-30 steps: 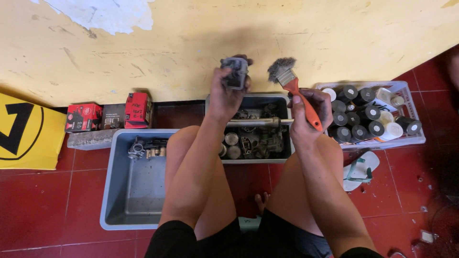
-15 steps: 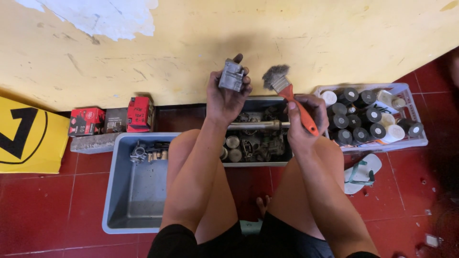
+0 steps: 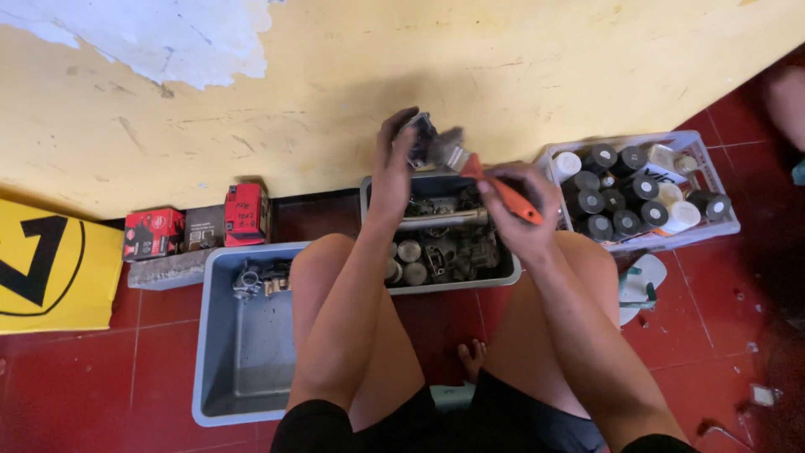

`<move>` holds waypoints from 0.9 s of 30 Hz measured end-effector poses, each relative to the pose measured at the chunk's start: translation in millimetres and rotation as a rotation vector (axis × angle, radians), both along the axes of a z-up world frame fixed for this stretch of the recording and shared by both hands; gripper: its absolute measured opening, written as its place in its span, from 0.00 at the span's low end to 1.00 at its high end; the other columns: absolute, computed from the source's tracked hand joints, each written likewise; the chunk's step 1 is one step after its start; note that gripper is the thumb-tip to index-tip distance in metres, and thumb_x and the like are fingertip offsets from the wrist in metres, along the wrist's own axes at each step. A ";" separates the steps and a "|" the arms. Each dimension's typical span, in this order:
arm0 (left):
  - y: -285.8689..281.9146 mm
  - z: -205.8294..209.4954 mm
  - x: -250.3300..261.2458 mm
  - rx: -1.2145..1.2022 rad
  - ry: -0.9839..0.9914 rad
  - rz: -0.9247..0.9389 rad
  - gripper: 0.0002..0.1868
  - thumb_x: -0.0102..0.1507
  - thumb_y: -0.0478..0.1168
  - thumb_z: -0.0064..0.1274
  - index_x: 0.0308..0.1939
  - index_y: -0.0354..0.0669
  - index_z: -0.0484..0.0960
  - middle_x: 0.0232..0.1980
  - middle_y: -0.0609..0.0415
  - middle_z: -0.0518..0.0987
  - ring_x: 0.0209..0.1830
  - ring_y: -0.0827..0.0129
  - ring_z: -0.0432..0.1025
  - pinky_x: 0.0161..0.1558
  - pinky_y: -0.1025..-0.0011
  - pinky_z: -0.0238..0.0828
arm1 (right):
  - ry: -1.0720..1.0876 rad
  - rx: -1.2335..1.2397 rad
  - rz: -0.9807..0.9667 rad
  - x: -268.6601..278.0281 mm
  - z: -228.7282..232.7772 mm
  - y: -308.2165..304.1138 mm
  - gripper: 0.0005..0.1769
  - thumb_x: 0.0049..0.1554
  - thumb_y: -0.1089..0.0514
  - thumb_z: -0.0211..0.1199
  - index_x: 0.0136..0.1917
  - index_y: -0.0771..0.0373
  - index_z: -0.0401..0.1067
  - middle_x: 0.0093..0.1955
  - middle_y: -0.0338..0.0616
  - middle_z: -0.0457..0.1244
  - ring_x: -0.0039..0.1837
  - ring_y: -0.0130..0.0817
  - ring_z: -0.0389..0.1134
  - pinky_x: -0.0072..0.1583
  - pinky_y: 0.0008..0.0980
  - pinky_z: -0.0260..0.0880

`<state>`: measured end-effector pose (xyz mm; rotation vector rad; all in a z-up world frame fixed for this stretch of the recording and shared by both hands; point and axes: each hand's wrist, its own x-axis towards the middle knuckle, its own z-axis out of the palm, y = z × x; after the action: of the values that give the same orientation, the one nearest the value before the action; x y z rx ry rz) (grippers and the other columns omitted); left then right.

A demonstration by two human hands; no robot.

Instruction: The person scrubs various mechanical parts, including a carburetor and a brake caliper, using a wire brush. They hold the parts over a plastic tub and scrub them thoroughly.

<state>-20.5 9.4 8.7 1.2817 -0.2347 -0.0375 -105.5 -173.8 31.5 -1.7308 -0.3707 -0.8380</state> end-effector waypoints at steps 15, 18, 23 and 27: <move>6.3 -12.0 -6.6 -0.056 -0.294 -0.131 0.21 0.81 0.50 0.26 0.71 0.51 0.70 0.68 0.45 0.71 0.76 0.45 0.58 0.77 0.40 0.48 | 0.069 -0.676 0.110 -5.4 83.7 9.3 0.05 0.57 0.67 0.66 0.49 0.69 0.76 0.40 0.57 0.68 0.35 0.51 0.68 0.39 0.43 0.67; 7.7 9.0 -16.9 -0.037 -0.256 -0.113 0.23 0.80 0.54 0.29 0.71 0.47 0.66 0.69 0.39 0.67 0.75 0.39 0.58 0.72 0.38 0.53 | 0.114 -0.763 0.130 -10.7 119.5 17.7 0.05 0.57 0.66 0.67 0.48 0.68 0.76 0.38 0.56 0.67 0.37 0.54 0.69 0.39 0.42 0.68; -2.0 -15.2 6.0 -0.229 -0.202 -0.092 0.27 0.79 0.60 0.27 0.68 0.46 0.69 0.65 0.39 0.70 0.73 0.42 0.61 0.73 0.40 0.52 | 0.187 -0.732 0.201 -12.3 145.0 16.9 0.05 0.57 0.66 0.66 0.47 0.69 0.75 0.37 0.58 0.67 0.38 0.55 0.70 0.40 0.41 0.67; -15.2 -17.0 1.2 -0.478 -0.122 -0.045 0.25 0.79 0.57 0.27 0.60 0.44 0.74 0.53 0.46 0.79 0.57 0.63 0.73 0.65 0.57 0.67 | 0.343 -0.684 0.359 -12.9 153.5 36.0 0.07 0.54 0.64 0.63 0.47 0.69 0.74 0.38 0.64 0.69 0.41 0.66 0.72 0.42 0.51 0.71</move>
<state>-19.3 -5.8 -8.3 0.8036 -0.3534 0.0565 -118.4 -137.8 185.0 -2.2906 -0.7662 -0.1357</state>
